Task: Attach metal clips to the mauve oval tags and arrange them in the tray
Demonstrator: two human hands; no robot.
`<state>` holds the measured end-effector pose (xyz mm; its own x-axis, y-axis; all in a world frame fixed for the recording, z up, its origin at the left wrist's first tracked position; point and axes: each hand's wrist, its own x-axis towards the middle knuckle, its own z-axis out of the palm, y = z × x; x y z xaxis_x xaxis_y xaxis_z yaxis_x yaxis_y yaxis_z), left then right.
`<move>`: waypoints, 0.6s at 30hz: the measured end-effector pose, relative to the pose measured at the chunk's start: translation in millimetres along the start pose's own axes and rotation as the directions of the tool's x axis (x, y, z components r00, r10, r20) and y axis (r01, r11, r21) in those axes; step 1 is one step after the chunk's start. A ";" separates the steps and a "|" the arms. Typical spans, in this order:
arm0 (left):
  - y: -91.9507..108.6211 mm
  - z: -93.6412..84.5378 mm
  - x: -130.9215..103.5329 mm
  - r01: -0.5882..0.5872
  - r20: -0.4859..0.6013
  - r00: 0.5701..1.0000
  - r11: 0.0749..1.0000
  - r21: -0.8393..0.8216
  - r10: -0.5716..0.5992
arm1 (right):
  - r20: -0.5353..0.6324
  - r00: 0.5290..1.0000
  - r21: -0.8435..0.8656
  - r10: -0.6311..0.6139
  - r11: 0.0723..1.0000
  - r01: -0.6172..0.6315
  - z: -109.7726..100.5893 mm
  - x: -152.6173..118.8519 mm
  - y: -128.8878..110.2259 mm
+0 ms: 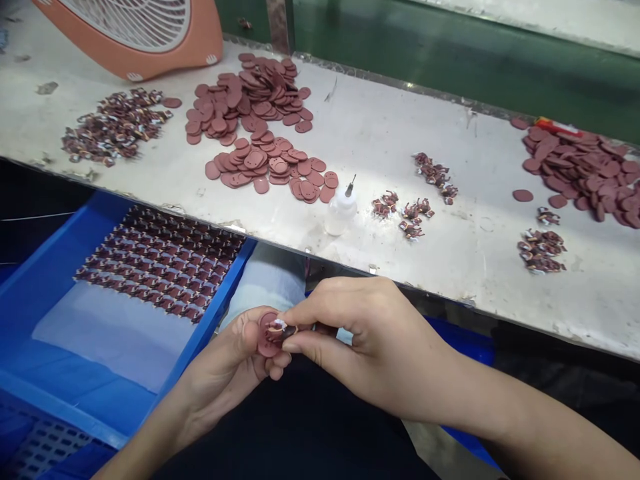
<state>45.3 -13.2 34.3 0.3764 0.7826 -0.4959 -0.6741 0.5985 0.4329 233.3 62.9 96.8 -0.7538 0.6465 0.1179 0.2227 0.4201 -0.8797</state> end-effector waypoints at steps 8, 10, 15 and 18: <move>-3.1 -4.8 -0.9 0.006 -0.013 1.000 1.000 -0.024 -0.007 | -0.010 0.998 0.016 0.060 0.998 -0.060 3.3 0.6 1.1; -4.0 -5.1 -0.6 0.011 -0.013 1.000 0.999 -0.047 -0.011 | -0.007 0.998 0.063 0.066 0.996 -0.065 3.8 0.9 2.0; -4.5 -3.7 1.1 0.025 0.012 1.000 0.996 -0.084 -0.024 | 0.006 0.999 0.114 0.053 0.992 -0.054 3.2 2.2 4.8; -3.9 -2.3 0.9 0.027 0.000 1.000 0.995 -0.093 -0.028 | -0.014 0.999 0.082 0.039 0.996 -0.037 3.6 2.7 5.1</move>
<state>46.8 -15.3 30.5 0.3949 0.7658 -0.5076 -0.7195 0.6013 0.3475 230.1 64.5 91.0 -0.7361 0.6709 0.0900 0.1991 0.3417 -0.9185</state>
